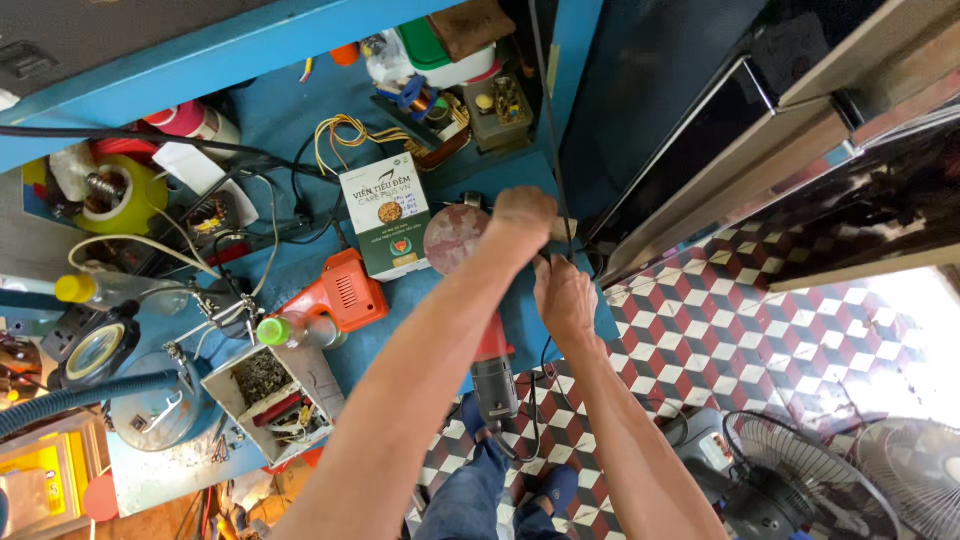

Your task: The person uses a soldering iron to heat and solder small electronic components and wires on a cluttered workbench. They handle solder wire, pliers, and a multimeter while working on the assembly.

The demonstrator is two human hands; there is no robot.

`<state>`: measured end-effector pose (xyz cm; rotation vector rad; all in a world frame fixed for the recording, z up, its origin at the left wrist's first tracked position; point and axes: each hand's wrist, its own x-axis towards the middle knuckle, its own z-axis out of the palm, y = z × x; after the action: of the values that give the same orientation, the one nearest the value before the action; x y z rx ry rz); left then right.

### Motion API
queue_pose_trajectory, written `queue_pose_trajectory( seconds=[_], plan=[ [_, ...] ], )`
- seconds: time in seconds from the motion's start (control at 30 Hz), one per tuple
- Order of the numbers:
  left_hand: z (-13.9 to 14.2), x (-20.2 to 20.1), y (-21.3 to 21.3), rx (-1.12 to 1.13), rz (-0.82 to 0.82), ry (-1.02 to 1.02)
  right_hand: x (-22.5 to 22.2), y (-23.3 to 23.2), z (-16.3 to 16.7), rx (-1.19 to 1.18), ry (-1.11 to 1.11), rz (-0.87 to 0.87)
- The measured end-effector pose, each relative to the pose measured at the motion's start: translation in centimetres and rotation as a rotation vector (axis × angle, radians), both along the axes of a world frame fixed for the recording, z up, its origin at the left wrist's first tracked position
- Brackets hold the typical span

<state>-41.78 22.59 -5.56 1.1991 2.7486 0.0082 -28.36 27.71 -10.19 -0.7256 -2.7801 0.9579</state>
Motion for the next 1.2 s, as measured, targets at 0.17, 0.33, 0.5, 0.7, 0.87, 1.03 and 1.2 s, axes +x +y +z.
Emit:
queue_pose_trajectory(
  seconds=[0.17, 0.33, 0.5, 0.7, 0.87, 1.03, 1.2],
  plan=[
    [0.8, -2.6, -1.0, -0.119, -0.033, -0.234, -0.3, 0.0, 0.6, 0.008, 0.012, 0.014],
    [1.8, -2.5, -2.1, -0.09, -0.063, -0.266, -0.5, -0.1, 0.2, 0.038, 0.051, 0.03],
    [1.8, -2.3, -1.8, -0.121, -0.012, -0.268, -0.7, -0.4, -0.2, 0.091, 0.039, 0.08],
    [1.3, -2.7, -2.3, -0.076, -0.026, -0.295, -1.1, -1.4, -0.8, 0.086, 0.106, 0.041],
    [0.6, -2.4, -2.1, -0.034, -0.058, -0.219, -1.0, 0.3, -0.5, 0.152, 0.016, 0.143],
    [0.4, -2.6, -2.4, 0.008, -0.052, -0.216, -1.0, 0.0, -0.2, 0.228, -0.025, 0.147],
    [0.7, -3.2, -2.4, -0.03, -0.014, -0.31, -1.1, -0.1, -0.2, 0.124, 0.044, 0.13]
  ],
)
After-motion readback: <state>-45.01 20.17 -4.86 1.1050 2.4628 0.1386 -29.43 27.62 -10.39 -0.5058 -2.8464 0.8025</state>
